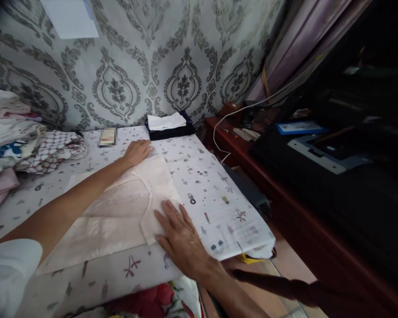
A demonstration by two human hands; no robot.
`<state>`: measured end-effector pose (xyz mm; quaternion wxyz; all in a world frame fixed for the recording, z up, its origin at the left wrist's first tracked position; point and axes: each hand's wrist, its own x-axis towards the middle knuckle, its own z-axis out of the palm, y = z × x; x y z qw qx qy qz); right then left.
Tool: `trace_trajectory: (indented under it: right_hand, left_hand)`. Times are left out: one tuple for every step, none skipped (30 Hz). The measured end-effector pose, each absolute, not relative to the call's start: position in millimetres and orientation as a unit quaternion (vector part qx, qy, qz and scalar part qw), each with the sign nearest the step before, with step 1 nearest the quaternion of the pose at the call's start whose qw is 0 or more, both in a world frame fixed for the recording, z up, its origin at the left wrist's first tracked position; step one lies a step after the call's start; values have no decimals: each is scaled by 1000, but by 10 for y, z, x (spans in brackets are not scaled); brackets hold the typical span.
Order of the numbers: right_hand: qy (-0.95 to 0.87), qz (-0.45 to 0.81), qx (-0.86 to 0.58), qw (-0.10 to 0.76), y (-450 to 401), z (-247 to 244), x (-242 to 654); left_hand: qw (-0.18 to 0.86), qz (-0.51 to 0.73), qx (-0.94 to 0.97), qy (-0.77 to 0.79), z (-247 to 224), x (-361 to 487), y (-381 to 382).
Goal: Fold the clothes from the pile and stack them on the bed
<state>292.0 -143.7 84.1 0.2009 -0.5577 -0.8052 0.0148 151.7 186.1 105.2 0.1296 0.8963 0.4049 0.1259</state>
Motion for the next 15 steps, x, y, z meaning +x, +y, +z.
trace_trajectory:
  right_hand:
    - [-780,14,-582,230,-1478,832,2962]
    - [-745,11,-616,255,-1509,824,3006]
    - [-706,8,-655,269,-1526,818,3048]
    - [-670,6,-690,272,-1529,816,3086]
    - [-644,7,-718,265,-1518,819,3117]
    - [-627,12,-737,251,-1496,826,3141]
    - [-619,19,-748,236,-1466,839,3156]
    - [-617,29,-754,223,-1432,855,3163]
    - [-618,39,-756,214,-1398,874,3164]
    - [-620,49,-755,209,-1367,895,3161]
    - [-621,62,-753,208,-1341,919,3156]
    - [-620,79,-751,214,-1321,944,3152]
    - [-614,102,-749,227,-1307,973,3153]
    - [-601,133,-748,247,-1299,1005,3159]
    - [-583,170,-746,273,-1296,1040,3172]
  left_hand:
    - [133,124,894,409,1098,1478,1890]
    - [144,117,894,409,1140,1446,1917]
    - [161,104,894,406,1177,1422,1944]
    - [185,84,894,400,1206,1406,1971]
    - [212,59,894,391,1227,1399,1998]
    - [241,32,891,383,1239,1399,2025]
    - [267,7,888,375,1245,1402,2050]
    - [292,-16,882,370,1246,1407,2073]
    - [314,-37,875,367,1245,1412,2093]
    - [334,-56,867,365,1245,1417,2108]
    - [354,-75,859,363,1249,1420,2119]
    - [372,-93,850,361,1258,1424,2125]
    - [389,-109,842,357,1275,1428,2129]
    - [404,-119,836,353,1299,1436,2131]
    - [416,-124,831,349,1331,1448,2134]
